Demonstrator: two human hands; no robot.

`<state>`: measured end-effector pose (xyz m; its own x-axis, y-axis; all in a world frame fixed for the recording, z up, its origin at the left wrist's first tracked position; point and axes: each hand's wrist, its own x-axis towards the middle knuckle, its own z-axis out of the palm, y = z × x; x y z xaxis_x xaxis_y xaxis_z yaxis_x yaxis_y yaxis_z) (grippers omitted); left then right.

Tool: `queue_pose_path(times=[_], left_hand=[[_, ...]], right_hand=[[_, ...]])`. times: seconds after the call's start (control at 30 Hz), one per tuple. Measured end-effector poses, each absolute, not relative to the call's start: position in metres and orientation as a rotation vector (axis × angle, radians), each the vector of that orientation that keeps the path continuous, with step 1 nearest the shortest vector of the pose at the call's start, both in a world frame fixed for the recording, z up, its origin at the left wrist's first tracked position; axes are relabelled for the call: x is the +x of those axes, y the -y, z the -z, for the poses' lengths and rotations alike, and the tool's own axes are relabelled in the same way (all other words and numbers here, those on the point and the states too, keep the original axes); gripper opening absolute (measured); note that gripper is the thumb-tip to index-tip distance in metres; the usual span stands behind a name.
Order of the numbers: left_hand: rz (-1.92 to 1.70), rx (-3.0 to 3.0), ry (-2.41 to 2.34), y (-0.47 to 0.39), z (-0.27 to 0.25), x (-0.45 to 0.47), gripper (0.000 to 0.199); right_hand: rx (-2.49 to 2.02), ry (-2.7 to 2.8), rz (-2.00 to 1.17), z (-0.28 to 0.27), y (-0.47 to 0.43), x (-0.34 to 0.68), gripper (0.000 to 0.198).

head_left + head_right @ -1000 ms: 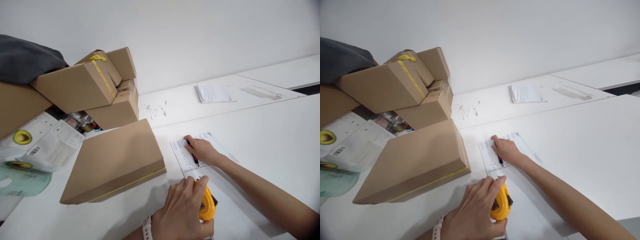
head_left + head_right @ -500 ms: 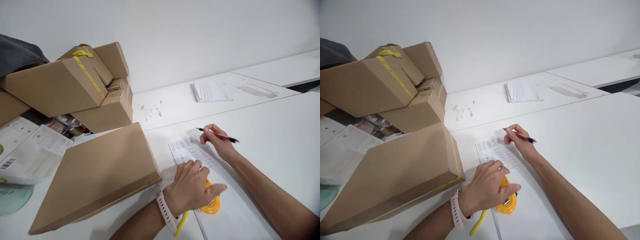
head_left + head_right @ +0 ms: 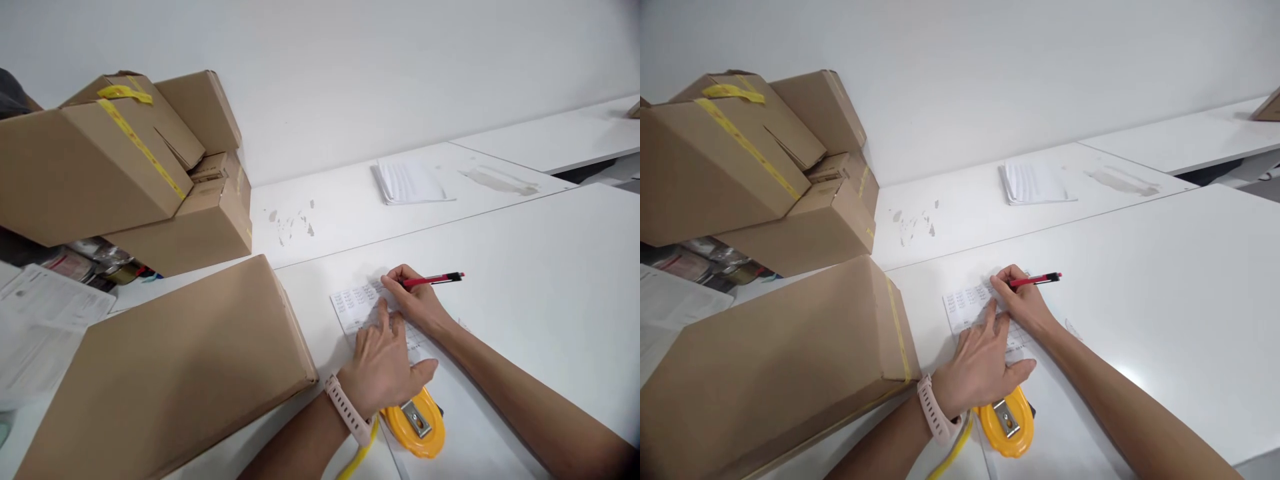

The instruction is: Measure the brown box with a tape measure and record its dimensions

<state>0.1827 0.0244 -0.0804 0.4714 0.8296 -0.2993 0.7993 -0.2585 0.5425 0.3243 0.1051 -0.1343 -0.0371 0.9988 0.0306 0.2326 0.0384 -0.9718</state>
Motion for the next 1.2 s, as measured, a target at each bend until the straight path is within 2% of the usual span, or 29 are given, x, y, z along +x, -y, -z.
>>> queue_pose_path(times=[0.13,0.3,0.47,1.2], left_hand=[[-0.042,2.077,-1.345,-0.028,0.078,0.183,0.08],[-0.053,2.078,-1.344,-0.03,0.08,0.184,0.081],[-0.085,2.107,-1.345,-0.03,0.084,0.184,0.077],[-0.031,2.125,-1.351,-0.031,0.084,0.184,0.086]], right_hand=[[-1.308,1.446,-1.149,0.135,-0.107,0.327,0.036],[-1.452,1.452,-1.0,0.132,-0.105,0.326,0.037],[-1.467,1.548,-0.941,0.134,-0.098,0.32,0.024],[-1.495,1.57,-0.856,0.139,-0.1,0.317,0.024]])
